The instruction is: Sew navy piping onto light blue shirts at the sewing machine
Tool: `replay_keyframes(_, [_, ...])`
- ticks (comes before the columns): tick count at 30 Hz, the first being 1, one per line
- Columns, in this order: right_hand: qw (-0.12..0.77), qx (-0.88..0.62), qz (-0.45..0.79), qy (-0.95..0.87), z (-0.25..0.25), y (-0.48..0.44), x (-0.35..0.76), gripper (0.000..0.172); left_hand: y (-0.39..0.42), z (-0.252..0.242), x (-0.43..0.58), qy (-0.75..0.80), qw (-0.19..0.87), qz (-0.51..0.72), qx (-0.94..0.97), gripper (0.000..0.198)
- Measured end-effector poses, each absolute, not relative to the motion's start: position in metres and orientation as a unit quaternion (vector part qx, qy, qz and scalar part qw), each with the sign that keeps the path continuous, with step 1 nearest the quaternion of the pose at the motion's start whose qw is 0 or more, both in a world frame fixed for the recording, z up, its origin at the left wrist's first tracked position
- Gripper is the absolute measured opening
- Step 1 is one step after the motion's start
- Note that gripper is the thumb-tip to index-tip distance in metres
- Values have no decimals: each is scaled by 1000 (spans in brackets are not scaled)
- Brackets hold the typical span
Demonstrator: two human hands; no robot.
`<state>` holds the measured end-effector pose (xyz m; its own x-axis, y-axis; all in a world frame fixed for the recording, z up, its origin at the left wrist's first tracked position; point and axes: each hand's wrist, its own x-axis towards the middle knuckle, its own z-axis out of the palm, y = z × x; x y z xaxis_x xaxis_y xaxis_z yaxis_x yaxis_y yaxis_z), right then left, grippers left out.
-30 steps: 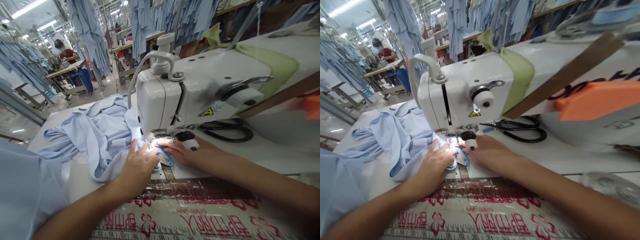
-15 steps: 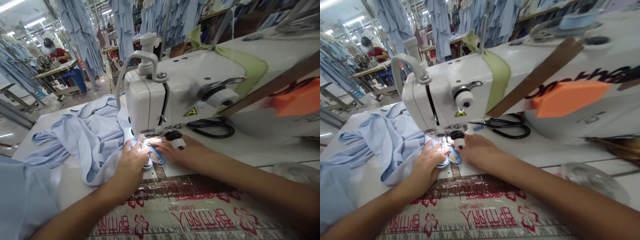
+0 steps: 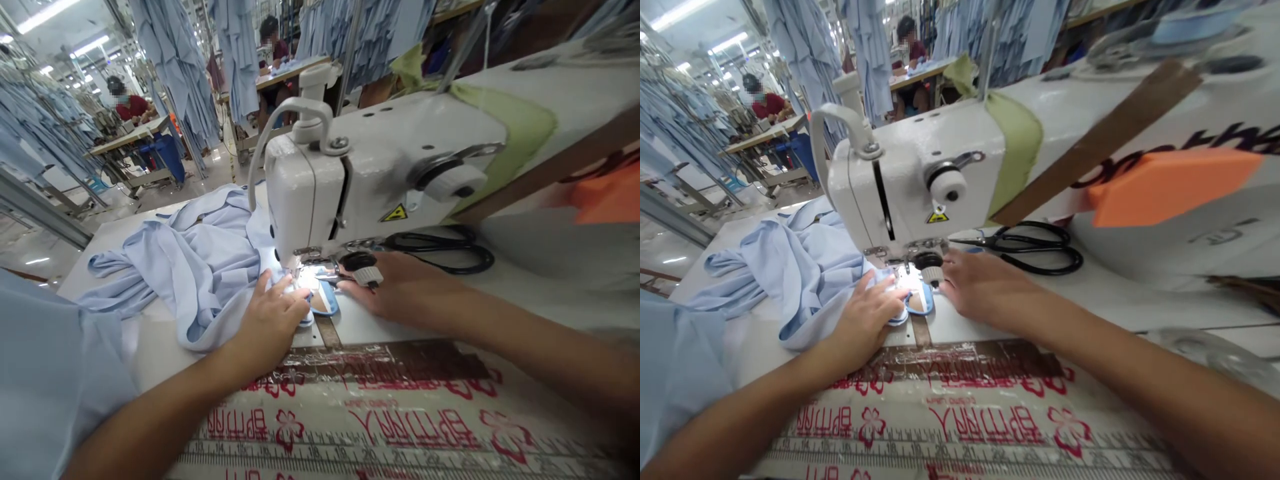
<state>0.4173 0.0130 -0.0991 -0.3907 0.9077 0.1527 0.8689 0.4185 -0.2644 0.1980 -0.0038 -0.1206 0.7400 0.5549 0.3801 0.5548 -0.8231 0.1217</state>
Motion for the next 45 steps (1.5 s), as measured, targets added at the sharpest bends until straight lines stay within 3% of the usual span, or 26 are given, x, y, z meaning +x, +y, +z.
replay_keyframes(3, [104,-524,46,-844,-90,8,417,25,1,-114,197,305,32,243,920,17])
replay_keyframes(7, [85,-491,78,-863,-84,4,411,25,19,-103,195,376,174,280,866,6])
replay_keyframes(11, [60,-454,104,-883,-73,1,415,13,33,-99,193,430,281,270,814,10])
replay_keyframes(13, [75,-430,120,-892,-69,-2,418,16,34,-99,192,423,300,270,811,12])
replay_keyframes(18, [174,-467,59,-865,-81,-3,404,28,34,-101,192,394,292,275,827,10])
replay_keyframes(25, [123,-497,48,-858,-87,-3,392,19,34,-104,193,392,263,288,833,9])
replay_keyframes(31, [181,-472,68,-860,-87,-6,396,25,31,-106,195,387,242,279,845,6])
replay_keyframes(36, [177,-502,90,-842,-93,-5,386,17,27,-102,197,393,237,268,847,7])
replay_keyframes(45, [215,-489,126,-836,-97,-3,386,19,26,-100,197,353,192,274,874,11])
